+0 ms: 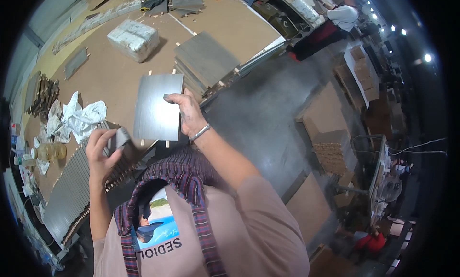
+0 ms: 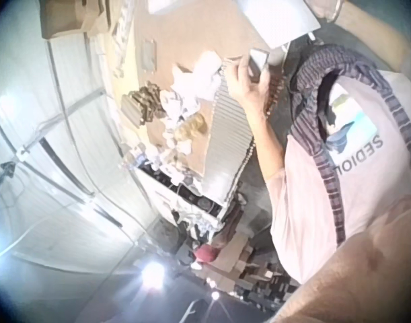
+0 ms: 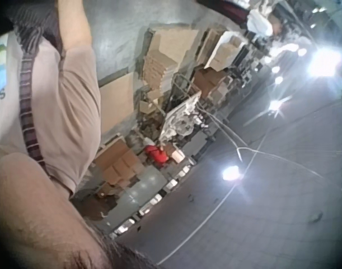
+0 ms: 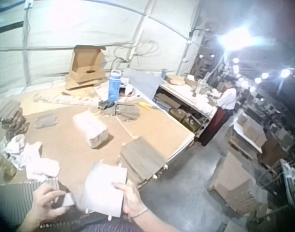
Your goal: The person wipes individual wooden panels using a cloth. The person picks up a panel from a stack, wipes its surfaces and edges, and places it into another stack.
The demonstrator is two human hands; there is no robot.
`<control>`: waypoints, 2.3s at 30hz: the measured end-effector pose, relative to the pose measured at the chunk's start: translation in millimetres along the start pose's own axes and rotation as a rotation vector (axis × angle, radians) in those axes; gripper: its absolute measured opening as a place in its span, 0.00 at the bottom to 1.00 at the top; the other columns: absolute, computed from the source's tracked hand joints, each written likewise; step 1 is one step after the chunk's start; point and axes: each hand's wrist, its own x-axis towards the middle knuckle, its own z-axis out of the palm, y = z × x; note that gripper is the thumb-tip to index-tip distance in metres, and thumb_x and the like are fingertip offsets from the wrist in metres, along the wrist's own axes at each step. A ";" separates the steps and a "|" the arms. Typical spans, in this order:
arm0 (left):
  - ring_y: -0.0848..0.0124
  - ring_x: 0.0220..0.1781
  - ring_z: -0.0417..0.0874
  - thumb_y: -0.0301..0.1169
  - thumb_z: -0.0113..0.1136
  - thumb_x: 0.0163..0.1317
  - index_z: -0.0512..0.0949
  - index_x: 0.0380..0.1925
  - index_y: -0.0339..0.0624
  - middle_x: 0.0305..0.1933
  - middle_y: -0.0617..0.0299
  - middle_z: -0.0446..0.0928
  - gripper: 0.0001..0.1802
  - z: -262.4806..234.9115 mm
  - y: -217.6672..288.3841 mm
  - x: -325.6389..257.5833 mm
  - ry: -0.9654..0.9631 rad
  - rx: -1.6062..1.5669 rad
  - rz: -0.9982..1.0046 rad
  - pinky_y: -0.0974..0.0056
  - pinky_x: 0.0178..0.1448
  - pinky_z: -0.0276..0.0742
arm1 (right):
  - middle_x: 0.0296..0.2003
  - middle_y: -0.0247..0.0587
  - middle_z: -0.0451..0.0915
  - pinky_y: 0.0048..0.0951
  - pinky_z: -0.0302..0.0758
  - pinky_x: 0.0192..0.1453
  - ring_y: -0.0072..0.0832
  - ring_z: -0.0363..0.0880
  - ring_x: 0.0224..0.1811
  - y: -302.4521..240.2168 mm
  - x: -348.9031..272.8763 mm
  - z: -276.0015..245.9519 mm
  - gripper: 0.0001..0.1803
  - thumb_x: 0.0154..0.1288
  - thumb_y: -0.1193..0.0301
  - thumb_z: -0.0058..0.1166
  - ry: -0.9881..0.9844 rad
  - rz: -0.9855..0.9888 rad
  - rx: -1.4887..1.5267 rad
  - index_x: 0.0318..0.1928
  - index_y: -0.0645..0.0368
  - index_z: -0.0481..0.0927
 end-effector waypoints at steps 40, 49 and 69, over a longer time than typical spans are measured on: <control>0.70 0.36 0.76 0.23 0.62 0.39 0.79 0.40 0.30 0.36 0.58 0.75 0.21 -42.8 16.6 -70.4 0.253 -0.248 -0.436 0.69 0.42 0.71 | 0.34 0.42 0.80 0.25 0.77 0.42 0.22 0.77 0.36 138.0 49.7 2.5 0.30 0.62 0.62 0.62 -0.423 0.091 -0.757 0.55 0.73 0.69; 0.70 0.38 0.76 0.24 0.63 0.40 0.79 0.41 0.31 0.37 0.58 0.76 0.22 -20.1 22.3 -44.9 0.211 -0.376 -0.391 0.69 0.43 0.72 | 0.42 0.41 0.81 0.30 0.79 0.50 0.27 0.81 0.44 69.1 29.7 -6.5 0.20 0.59 0.76 0.57 -0.236 0.275 -0.121 0.53 0.67 0.74; 0.57 0.39 0.77 0.23 0.67 0.35 0.79 0.41 0.39 0.38 0.56 0.75 0.25 5.7 7.6 -3.9 0.011 0.171 0.078 0.57 0.40 0.76 | 0.41 0.39 0.80 0.26 0.76 0.49 0.22 0.79 0.41 8.3 -7.7 7.3 0.12 0.64 0.80 0.54 -0.052 -0.162 -0.241 0.48 0.69 0.73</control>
